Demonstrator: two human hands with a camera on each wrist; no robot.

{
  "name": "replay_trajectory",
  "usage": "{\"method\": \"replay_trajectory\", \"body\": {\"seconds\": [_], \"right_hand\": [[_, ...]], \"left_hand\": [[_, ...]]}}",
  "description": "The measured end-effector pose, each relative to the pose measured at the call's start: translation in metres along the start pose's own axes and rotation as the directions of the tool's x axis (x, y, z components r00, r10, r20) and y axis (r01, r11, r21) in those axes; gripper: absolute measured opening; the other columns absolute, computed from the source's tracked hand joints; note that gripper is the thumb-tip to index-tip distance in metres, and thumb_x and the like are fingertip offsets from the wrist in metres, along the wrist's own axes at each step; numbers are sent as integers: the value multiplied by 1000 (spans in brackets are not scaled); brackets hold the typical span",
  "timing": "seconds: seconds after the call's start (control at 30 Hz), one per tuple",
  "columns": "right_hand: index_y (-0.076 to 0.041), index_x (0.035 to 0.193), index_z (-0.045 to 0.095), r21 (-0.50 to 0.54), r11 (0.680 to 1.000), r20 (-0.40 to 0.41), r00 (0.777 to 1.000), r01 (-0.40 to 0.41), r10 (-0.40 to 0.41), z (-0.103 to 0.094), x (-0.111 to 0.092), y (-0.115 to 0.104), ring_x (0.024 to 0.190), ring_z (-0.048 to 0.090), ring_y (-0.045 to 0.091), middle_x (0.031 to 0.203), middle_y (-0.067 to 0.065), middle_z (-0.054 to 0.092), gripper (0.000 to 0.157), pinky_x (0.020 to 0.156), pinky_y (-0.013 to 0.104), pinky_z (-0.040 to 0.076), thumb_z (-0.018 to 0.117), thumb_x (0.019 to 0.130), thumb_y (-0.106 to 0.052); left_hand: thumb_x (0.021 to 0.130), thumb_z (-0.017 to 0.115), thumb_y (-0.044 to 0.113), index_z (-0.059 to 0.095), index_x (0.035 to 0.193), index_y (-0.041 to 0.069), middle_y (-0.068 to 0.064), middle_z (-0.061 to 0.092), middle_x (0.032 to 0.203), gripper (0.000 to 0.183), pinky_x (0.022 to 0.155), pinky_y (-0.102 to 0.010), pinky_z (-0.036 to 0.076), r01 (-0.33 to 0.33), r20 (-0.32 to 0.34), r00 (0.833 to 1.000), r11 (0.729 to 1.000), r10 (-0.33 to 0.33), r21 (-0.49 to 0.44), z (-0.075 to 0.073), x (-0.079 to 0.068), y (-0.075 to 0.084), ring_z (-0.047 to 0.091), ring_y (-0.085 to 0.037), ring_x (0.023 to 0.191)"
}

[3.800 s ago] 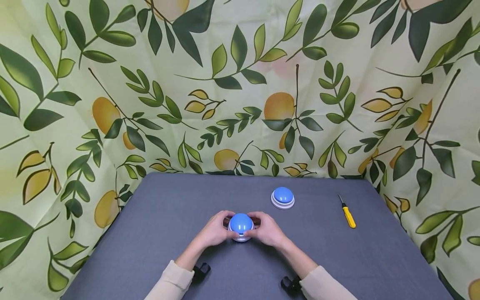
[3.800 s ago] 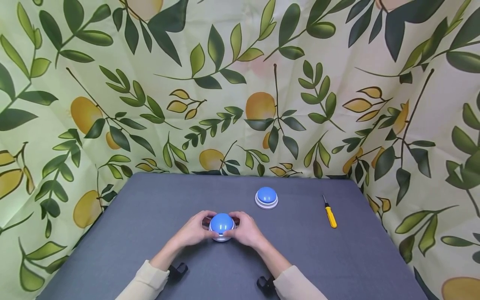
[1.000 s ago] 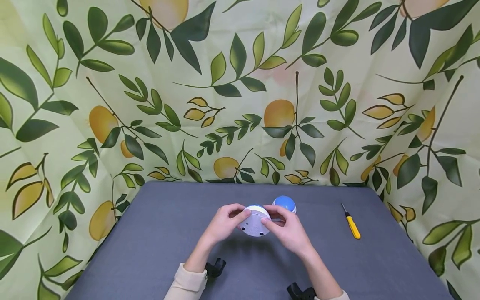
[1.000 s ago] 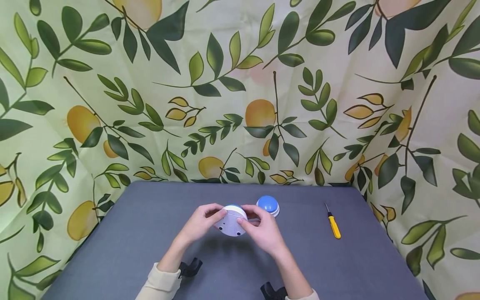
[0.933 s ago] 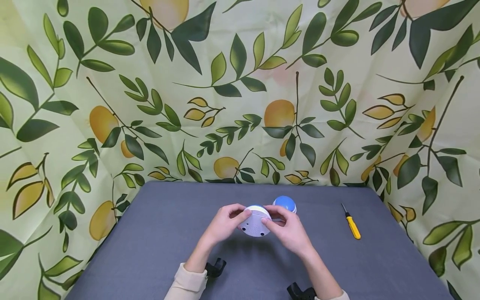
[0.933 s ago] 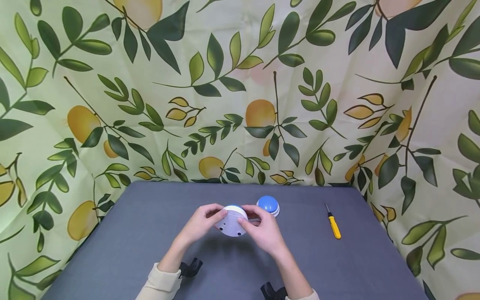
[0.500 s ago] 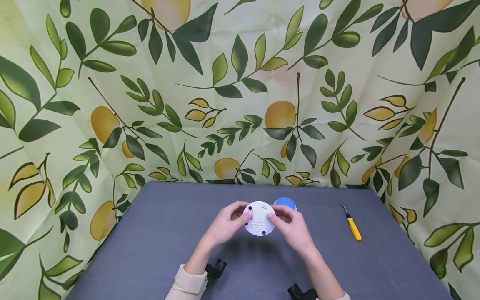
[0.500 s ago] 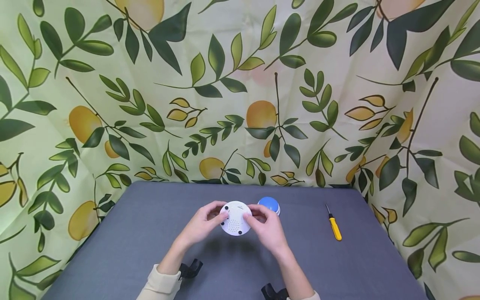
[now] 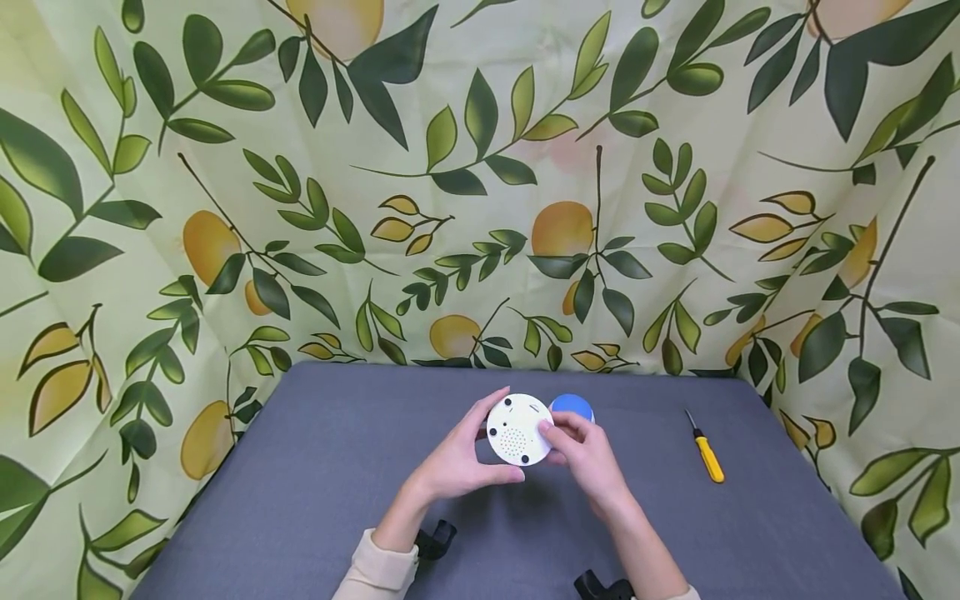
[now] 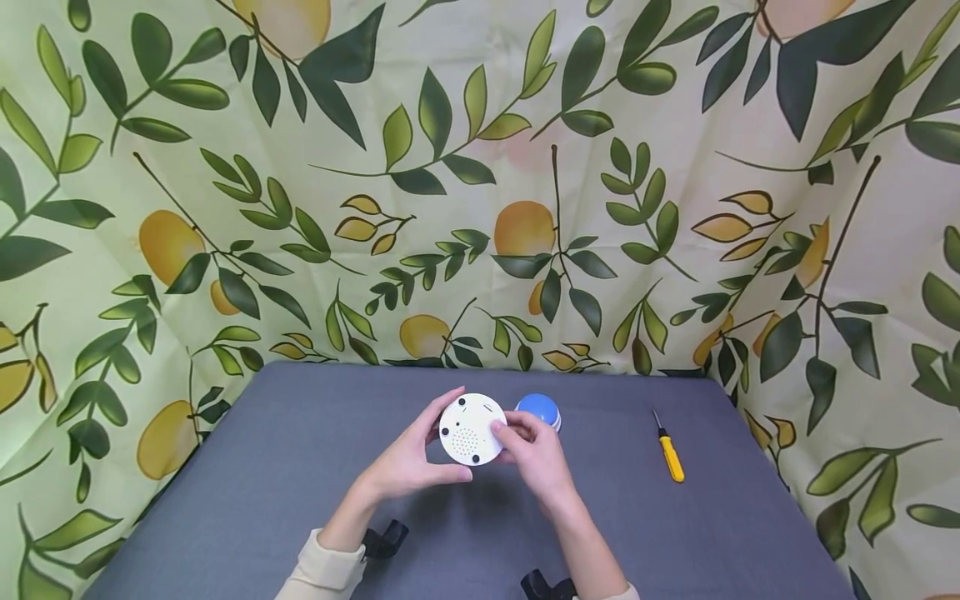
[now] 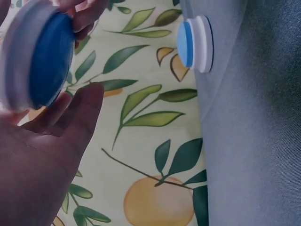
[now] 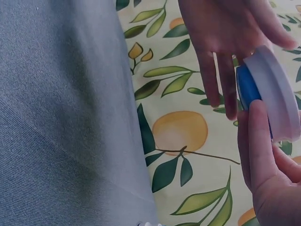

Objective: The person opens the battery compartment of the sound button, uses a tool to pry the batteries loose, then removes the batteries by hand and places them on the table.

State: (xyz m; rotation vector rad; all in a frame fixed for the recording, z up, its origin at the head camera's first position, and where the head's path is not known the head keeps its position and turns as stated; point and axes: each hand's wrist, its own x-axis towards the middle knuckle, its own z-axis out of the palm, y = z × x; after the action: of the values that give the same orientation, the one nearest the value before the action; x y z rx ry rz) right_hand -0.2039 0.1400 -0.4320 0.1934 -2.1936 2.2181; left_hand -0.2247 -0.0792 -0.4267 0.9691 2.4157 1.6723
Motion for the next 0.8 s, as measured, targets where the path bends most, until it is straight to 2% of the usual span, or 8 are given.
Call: {"method": "replay_trajectory", "body": {"seconds": [0.1, 0.27, 0.47, 0.6, 0.7, 0.8], "right_hand": [[14, 123, 58, 18, 1000, 50, 999, -15, 14, 1, 0, 1, 81, 73, 23, 100, 18, 70, 38, 76, 34, 60, 65, 100, -15], [17, 121, 55, 3, 999, 121, 992, -32, 31, 3, 0, 3, 79, 73, 24, 96, 17, 70, 41, 76, 36, 60, 62, 101, -18], [16, 121, 56, -20, 999, 123, 992, -30, 32, 2, -2, 1, 80, 72, 24, 97, 16, 70, 42, 76, 35, 60, 63, 101, -21], [13, 121, 59, -49, 998, 96, 995, -27, 31, 3, -2, 0, 80, 72, 25, 98, 17, 70, 39, 75, 33, 59, 65, 100, -19], [9, 121, 63, -77, 997, 29, 1000, -3, 5, 5, -3, -1, 82, 70, 23, 102, 17, 69, 35, 73, 33, 59, 70, 96, -16], [3, 118, 66, -123, 991, -58, 997, 50, -58, 7, -4, -2, 84, 67, 20, 106, 15, 67, 31, 69, 33, 59, 76, 92, -13]], "left_hand": [[75, 92, 27, 26, 159, 29, 4, 46, 148, 106, 106, -42, 41, 28, 6, 1000, 1000, -28, 9, 3, 0, -1, 52, -16, 123], [74, 92, 27, 27, 156, 30, 2, 51, 139, 105, 103, -43, 38, 60, 11, 998, 998, -60, -3, 7, 0, -3, 52, -16, 120], [76, 91, 28, 30, 154, 27, 2, 52, 135, 99, 99, -38, 40, 54, 12, 998, 998, -54, -20, 8, 0, -3, 53, -16, 116], [76, 90, 26, 32, 153, 26, 1, 53, 133, 97, 97, -36, 41, 42, 5, 999, 999, -41, -30, 7, 0, -3, 53, -16, 114], [75, 91, 25, 33, 152, 25, 3, 54, 132, 96, 97, -36, 42, 39, -1, 999, 999, -39, -33, 7, 0, -3, 54, -16, 113], [74, 91, 24, 35, 151, 24, 4, 55, 131, 95, 98, -36, 42, 36, -7, 999, 999, -36, -20, 9, 0, -3, 55, -15, 112]]}}
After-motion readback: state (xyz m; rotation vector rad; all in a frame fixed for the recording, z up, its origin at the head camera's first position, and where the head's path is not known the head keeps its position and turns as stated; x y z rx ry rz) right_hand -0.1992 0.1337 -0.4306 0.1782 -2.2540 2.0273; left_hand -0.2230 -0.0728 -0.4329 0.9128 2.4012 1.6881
